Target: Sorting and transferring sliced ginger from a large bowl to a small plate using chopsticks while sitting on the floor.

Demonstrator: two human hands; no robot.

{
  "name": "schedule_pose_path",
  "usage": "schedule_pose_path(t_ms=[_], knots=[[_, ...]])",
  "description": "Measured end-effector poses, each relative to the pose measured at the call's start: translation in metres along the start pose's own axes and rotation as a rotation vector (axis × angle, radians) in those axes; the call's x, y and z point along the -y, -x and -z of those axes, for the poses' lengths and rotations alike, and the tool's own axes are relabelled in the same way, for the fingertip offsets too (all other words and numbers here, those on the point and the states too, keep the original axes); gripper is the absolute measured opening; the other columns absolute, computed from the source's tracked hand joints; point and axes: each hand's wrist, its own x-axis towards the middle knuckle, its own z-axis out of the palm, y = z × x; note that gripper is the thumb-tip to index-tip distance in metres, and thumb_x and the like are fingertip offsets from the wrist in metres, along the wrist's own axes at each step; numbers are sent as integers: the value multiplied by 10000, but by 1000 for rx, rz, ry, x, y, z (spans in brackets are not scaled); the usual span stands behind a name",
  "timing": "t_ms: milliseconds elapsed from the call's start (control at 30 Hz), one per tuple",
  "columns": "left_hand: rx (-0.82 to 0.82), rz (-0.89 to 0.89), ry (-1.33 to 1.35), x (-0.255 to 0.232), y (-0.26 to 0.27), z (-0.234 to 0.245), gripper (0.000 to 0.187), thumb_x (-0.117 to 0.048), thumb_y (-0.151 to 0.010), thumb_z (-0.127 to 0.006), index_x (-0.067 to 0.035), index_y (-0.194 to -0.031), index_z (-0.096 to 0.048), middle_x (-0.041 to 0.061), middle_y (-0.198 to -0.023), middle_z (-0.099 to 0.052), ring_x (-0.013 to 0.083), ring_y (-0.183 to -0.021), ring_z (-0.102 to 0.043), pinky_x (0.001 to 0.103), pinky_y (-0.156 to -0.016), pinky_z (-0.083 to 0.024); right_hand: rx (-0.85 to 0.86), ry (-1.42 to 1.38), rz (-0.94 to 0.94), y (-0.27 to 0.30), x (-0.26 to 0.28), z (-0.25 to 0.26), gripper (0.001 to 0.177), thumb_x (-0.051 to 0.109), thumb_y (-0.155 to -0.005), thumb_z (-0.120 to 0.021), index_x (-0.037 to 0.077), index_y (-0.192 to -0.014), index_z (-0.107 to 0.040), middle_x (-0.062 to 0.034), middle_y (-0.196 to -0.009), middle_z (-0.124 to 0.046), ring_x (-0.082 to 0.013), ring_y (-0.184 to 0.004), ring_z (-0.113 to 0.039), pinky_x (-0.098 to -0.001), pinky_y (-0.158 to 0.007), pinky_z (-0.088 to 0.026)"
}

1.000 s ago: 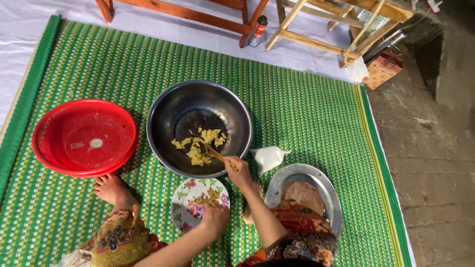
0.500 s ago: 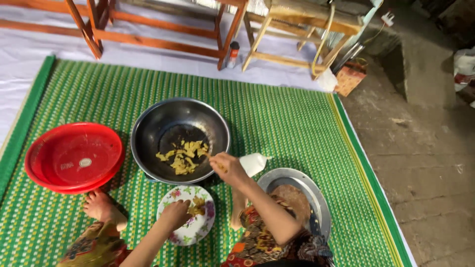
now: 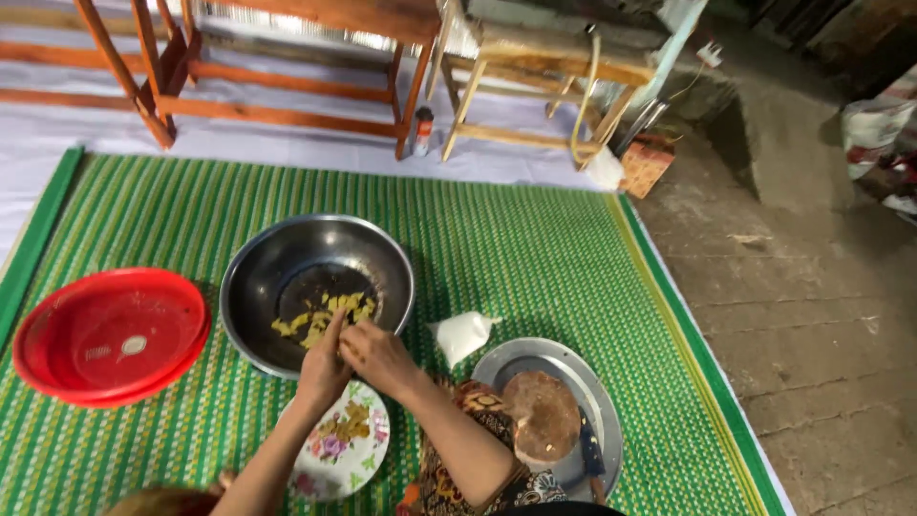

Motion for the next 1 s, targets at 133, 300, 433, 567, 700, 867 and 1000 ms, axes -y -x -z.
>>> schedule_pose_path(t_ms=[133, 300, 433, 567, 700, 867, 1000], knots=[[121, 51, -46, 34, -22, -7, 832, -48, -803, -666, -170, -1574, -375, 304, -955, -725, 538, -924, -679, 645, -747, -499, 35, -17, -63, -13, -9, 5, 102, 297, -953, -648, 228, -1026, -666, -62, -955, -647, -328, -894, -722, -439, -761, -622], [113, -123, -249, 38, -38, -10, 1037, 40, -761, -695, -119, -1658, -198, 316, -1082, -698, 485, -939, -709, 570, -744, -566, 65, -65, -119, -27, -24, 6, 112, 290, -943, -670, 243, -1043, -686, -19, -996, -654, -291, -930, -724, -410, -768, -619], [117, -107, -287, 44, -61, -9, 994, 34, -837, -608, -157, -1679, -115, 286, -1014, -707, 490, -796, -698, 606, -648, -525, 119, -178, -180, -42, -19, 28, 167, 187, -971, -638, 189, -1127, -697, -75, -1028, -675, -301, -916, -730, -381, -749, -621], [-10, 22, -263, 64, -82, 14, 548, -94, -917, -641, -218, -1429, -491, 180, -940, -756, 456, -798, -717, 587, -724, -552, 347, -54, -322, -42, 6, 58, 573, 197, -957, -612, 96, -1494, -440, -287, -1247, -610, -456, -1007, -700, -548, -760, -614], [-233, 149, -331, 181, -92, -1, 203, -230, -896, -754, -348, -1037, -668, -95, -885, -731, 235, -855, -732, 388, -745, -566, 502, 122, -201, -7, 26, 33, 499, 171, -929, -586, 170, -1425, -527, -184, -1049, -666, -420, -846, -737, -560, -672, -614], [-346, 120, -188, 190, -87, 11, 102, 17, -875, -702, -27, -960, -669, 125, -894, -670, 303, -685, -606, 390, -658, -491, 1026, -192, -429, -17, 98, 49, 352, 180, -1033, -390, -52, -1228, -569, -138, -880, -564, -232, -638, -553, -348, -534, -499], [-249, 267, -223, 223, -71, -4, 184, -57, -857, -709, -56, -1039, -684, 142, -902, -690, 329, -706, -648, 417, -669, -532, 838, 9, 130, 27, 82, -9, 273, 2, -867, -591, -45, -1132, -542, -298, -950, -614, -443, -665, -667, -538, -565, -540]])
